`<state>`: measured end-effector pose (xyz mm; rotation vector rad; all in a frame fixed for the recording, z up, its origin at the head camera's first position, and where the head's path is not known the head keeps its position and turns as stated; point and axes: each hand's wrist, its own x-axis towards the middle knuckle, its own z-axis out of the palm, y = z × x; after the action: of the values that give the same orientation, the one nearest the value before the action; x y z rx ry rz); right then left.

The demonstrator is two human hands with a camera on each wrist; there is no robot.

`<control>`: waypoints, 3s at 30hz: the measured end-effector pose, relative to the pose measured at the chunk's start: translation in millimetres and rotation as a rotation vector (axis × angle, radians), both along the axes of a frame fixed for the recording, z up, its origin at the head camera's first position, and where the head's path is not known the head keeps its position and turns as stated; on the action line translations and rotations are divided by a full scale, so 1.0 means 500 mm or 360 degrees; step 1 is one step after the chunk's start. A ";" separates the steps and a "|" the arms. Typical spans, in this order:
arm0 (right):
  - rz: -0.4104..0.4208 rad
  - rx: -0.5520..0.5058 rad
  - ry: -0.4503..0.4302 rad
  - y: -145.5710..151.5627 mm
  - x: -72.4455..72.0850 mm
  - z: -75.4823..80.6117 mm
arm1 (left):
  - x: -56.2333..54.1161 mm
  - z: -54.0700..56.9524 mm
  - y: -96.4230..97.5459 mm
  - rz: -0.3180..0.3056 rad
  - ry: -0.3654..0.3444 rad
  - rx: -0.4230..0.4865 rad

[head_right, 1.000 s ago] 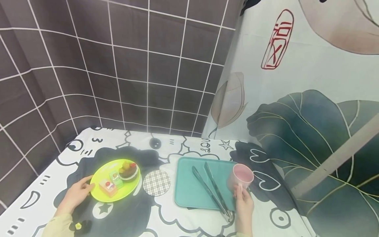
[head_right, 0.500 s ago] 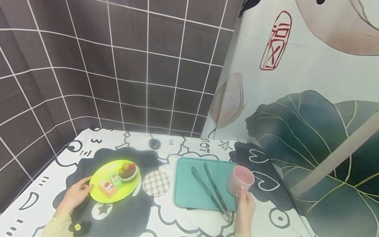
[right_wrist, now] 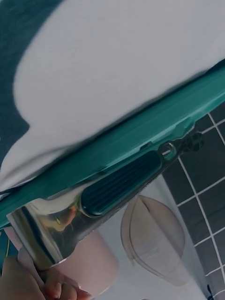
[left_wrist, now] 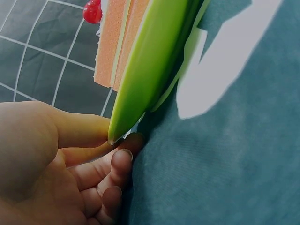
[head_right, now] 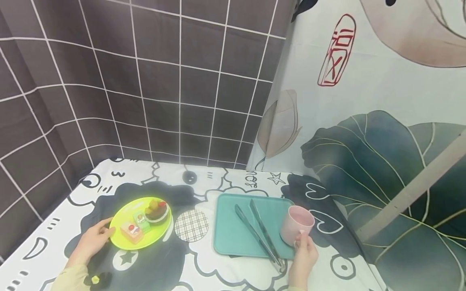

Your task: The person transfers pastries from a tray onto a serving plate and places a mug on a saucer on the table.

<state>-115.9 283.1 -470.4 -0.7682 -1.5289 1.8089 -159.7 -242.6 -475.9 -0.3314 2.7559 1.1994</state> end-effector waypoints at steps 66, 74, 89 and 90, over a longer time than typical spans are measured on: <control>0.0279 -0.0268 0.0544 -0.068 -0.002 0.079 | -0.003 -0.009 -0.003 0.0001 0.0036 -0.0004; 0.0317 -0.0300 0.0536 -0.084 -0.008 0.077 | 0.000 -0.009 -0.001 0.0013 0.0018 0.0002; 0.0427 -0.0301 0.0599 -0.116 -0.014 0.088 | 0.001 -0.008 -0.001 0.0013 0.0033 0.0007; 0.0440 -0.0309 0.0605 -0.119 -0.014 0.090 | 0.002 -0.008 -0.001 0.0014 0.0034 0.0009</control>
<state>-122.9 223.7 -425.6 -0.2784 -1.2676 2.1821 -158.9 -243.1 -479.7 -0.3324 2.7717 1.2194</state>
